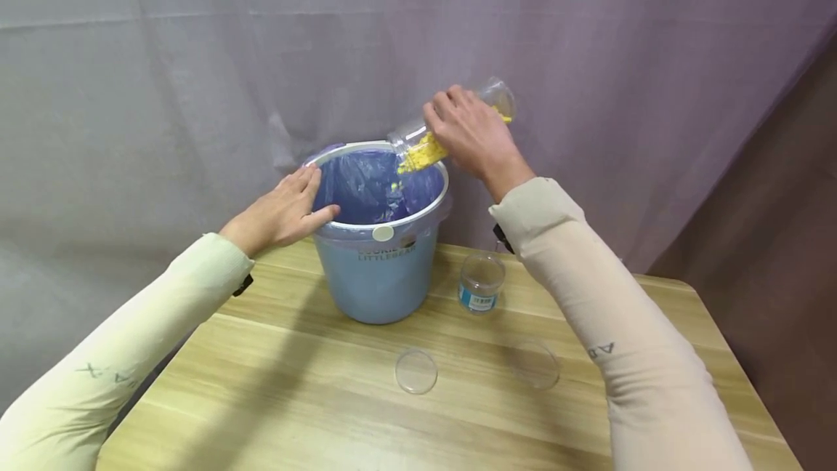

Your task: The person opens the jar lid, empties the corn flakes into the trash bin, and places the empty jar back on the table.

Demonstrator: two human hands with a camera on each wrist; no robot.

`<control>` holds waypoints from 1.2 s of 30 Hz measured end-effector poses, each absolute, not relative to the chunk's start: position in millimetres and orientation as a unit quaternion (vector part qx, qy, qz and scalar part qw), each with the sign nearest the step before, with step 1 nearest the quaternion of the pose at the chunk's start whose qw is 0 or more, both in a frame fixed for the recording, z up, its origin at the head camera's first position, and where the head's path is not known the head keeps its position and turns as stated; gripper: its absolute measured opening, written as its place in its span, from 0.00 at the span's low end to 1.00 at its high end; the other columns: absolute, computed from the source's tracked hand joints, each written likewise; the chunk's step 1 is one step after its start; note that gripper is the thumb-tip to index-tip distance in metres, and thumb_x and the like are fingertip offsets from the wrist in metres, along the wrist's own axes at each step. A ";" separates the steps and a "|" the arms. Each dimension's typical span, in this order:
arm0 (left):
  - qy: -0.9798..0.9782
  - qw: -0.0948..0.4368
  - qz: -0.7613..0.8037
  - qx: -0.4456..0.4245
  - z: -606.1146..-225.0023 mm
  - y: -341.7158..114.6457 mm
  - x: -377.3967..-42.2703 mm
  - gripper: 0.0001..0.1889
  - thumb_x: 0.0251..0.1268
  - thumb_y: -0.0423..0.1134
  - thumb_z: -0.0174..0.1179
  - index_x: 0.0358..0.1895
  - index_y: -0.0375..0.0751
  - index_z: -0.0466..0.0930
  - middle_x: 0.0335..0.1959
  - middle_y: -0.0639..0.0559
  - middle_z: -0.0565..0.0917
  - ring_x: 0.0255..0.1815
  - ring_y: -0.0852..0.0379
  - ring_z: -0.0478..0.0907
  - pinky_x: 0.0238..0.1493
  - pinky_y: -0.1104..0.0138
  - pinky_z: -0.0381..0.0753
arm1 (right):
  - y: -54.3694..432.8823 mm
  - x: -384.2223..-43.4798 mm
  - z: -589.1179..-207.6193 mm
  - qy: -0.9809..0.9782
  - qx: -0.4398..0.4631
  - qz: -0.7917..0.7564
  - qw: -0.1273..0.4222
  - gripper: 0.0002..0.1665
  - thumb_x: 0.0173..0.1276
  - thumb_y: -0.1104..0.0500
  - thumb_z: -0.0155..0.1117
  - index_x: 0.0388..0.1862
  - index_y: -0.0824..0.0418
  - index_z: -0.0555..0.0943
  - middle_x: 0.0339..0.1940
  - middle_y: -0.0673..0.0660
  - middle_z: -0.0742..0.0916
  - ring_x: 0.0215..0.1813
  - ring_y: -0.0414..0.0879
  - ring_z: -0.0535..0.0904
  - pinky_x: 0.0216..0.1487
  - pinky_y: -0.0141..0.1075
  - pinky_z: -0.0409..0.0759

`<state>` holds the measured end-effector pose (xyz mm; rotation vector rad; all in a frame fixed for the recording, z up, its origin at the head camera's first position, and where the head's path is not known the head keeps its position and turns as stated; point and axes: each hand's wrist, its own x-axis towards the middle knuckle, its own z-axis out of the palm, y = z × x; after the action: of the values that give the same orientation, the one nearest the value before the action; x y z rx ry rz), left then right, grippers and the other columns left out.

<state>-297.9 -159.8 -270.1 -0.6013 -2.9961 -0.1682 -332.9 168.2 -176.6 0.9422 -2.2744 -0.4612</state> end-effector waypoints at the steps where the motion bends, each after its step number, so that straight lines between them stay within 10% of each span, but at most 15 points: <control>1: -0.978 0.039 -0.055 -0.196 -270.4 -160.4 -297.3 0.51 0.79 0.66 0.38 0.83 0.21 0.42 0.87 0.28 0.43 0.89 0.33 0.40 0.90 0.46 0.43 | 167.4 -333.0 -176.6 -0.861 0.360 -0.178 0.313 0.36 0.57 0.66 0.80 0.61 0.74 0.73 0.59 0.74 0.82 0.63 0.70 0.78 0.72 0.58 0.79; 36: -0.978 0.046 -0.062 -0.194 -267.6 -161.0 -294.6 0.52 0.78 0.67 0.39 0.83 0.22 0.43 0.87 0.27 0.45 0.89 0.33 0.42 0.90 0.46 0.45 | 164.5 -329.7 -175.5 -0.850 0.365 -0.201 0.322 0.27 0.67 0.70 0.70 0.63 0.75 0.73 0.60 0.75 0.82 0.63 0.69 0.78 0.72 0.57 0.79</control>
<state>-294.6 -161.0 -267.6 -0.5912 -2.9860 -0.1892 -329.7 164.5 -175.5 0.9575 -2.2321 -0.5264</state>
